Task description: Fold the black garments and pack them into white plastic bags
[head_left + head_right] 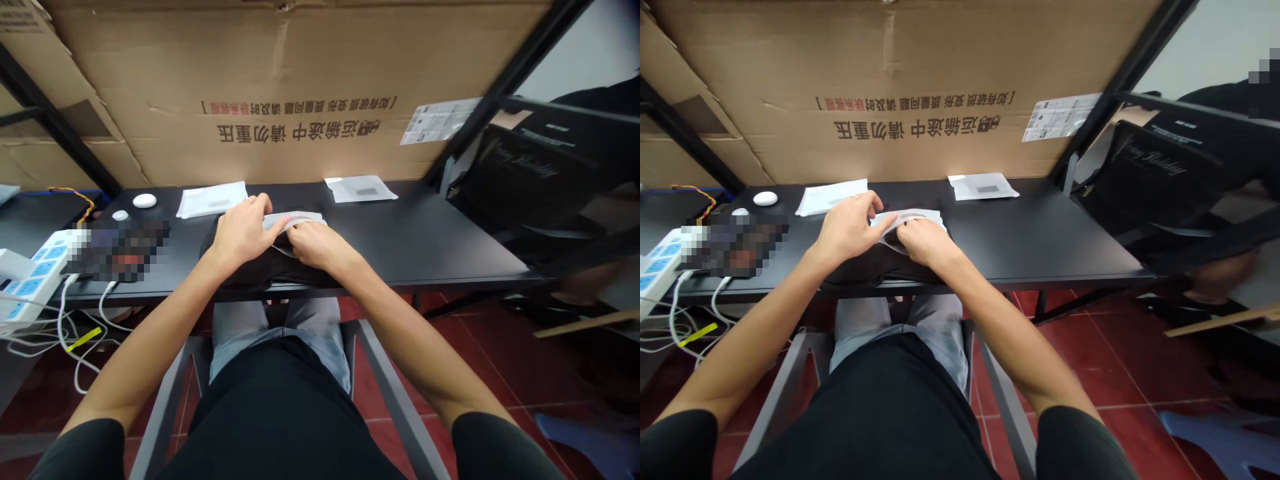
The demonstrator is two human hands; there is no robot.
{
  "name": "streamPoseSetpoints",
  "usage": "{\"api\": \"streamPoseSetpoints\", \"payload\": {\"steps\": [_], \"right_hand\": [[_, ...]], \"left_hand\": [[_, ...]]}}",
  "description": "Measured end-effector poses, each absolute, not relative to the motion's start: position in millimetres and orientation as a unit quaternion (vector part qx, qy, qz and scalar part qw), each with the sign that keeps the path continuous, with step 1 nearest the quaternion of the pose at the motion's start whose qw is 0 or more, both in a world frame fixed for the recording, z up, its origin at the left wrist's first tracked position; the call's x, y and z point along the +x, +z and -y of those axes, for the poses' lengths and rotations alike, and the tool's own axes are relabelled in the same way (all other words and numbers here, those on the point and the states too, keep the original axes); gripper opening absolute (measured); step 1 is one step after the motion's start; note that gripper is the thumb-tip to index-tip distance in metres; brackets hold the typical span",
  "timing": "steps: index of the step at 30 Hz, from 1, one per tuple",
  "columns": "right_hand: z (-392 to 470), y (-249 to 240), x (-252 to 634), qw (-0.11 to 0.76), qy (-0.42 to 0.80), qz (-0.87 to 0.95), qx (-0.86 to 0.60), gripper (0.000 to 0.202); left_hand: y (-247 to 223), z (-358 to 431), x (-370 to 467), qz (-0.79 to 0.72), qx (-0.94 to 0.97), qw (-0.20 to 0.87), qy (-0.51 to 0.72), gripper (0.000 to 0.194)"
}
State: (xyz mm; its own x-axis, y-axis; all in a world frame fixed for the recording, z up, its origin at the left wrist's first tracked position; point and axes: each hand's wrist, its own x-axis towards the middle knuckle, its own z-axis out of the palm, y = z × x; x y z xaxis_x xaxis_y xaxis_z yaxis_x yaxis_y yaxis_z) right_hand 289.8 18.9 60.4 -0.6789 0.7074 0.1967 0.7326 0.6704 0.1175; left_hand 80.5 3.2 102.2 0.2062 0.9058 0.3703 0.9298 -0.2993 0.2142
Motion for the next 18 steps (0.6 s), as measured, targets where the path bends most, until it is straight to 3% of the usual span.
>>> {"api": "streamPoseSetpoints", "payload": {"steps": [2,4,7,9,13,16,18], "right_hand": [[-19.1,59.5,287.6,0.033,-0.127,0.899,-0.417,0.031],[-16.1,62.3,285.5,0.021,-0.141,0.899,-0.414,0.032],[-10.7,72.2,285.5,0.009,-0.146,0.895,-0.420,0.034],[-9.2,79.6,290.1,0.025,-0.137,0.894,-0.426,0.035],[-12.4,87.2,308.7,0.159,-0.080,0.912,-0.370,0.048],[-11.5,88.3,320.3,0.321,-0.019,0.911,-0.258,0.053],[-6.0,90.4,323.5,0.407,0.032,0.892,-0.194,0.047]], "left_hand": [[96.7,-9.1,68.1,0.649,-0.735,-0.028,-0.194,0.055],[89.6,-17.2,56.2,0.662,-0.716,-0.148,-0.167,0.062],[78.6,-29.7,45.4,0.612,-0.678,-0.359,-0.193,0.052],[73.3,-37.2,42.1,0.579,-0.641,-0.443,-0.242,0.040],[70.6,-53.2,32.5,0.540,-0.587,-0.494,-0.346,0.033],[73.9,-69.8,17.4,0.536,-0.557,-0.464,-0.433,0.035],[77.3,-83.6,4.3,0.539,-0.531,-0.430,-0.492,0.029]]}}
